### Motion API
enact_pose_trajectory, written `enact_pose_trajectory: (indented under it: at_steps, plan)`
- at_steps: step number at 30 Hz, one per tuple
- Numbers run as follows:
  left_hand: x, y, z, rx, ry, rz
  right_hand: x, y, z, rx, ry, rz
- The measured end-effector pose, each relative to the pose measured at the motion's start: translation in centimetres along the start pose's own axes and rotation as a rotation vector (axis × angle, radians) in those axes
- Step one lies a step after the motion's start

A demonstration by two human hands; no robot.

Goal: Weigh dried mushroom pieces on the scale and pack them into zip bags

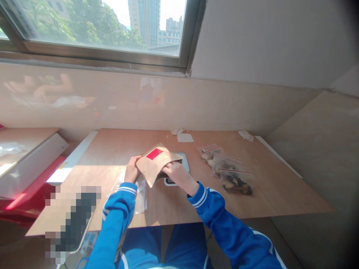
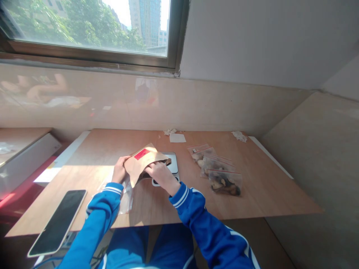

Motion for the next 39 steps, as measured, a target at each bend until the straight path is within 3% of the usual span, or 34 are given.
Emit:
enact_pose_trajectory:
  at_steps: [3, 9, 17, 23, 28, 31, 34, 39]
  plan:
    - [-0.1, 0.0, 0.3, 0.013, -0.012, -0.007, 0.0, 1.0, -1.0, -0.110, 0.111, -0.011]
    - [-0.1, 0.0, 0.7, 0.028, -0.048, -0.012, 0.3, 3.5, -0.4, 0.062, 0.023, 0.231]
    - [-0.2, -0.1, 0.2, 0.043, -0.009, -0.014, 1.3, 4.2, 0.6, 0.340, -0.057, 0.202]
    - [-0.2, -0.3, 0.0, 0.057, -0.020, -0.027, 1.5, 5.8, 1.9, 0.581, -0.237, 0.315]
    - [-0.2, -0.5, -0.6, 0.133, 0.015, -0.052, -0.9, 6.8, 6.3, 0.721, -0.496, 0.537]
    - [-0.1, -0.5, -0.9, 0.228, 0.011, -0.044, -3.2, 5.3, 9.5, 0.673, -0.612, 0.576]
    - [0.1, -0.5, -1.2, 0.300, 0.001, -0.041, -4.9, 2.3, 11.6, 0.587, -0.668, 0.485]
    - [0.3, -0.6, -1.3, 0.315, -0.009, -0.040, -5.3, -0.7, 11.9, 0.481, -0.529, 0.373]
Point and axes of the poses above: each hand's wrist, its own x-axis towards the middle knuckle, its own y-axis out of the back of the hand, z = x × y, the point moved 9 cm from there along x, towards the middle knuckle, and after that the axes turned 15 degrees about z, right-handed, at the moved point
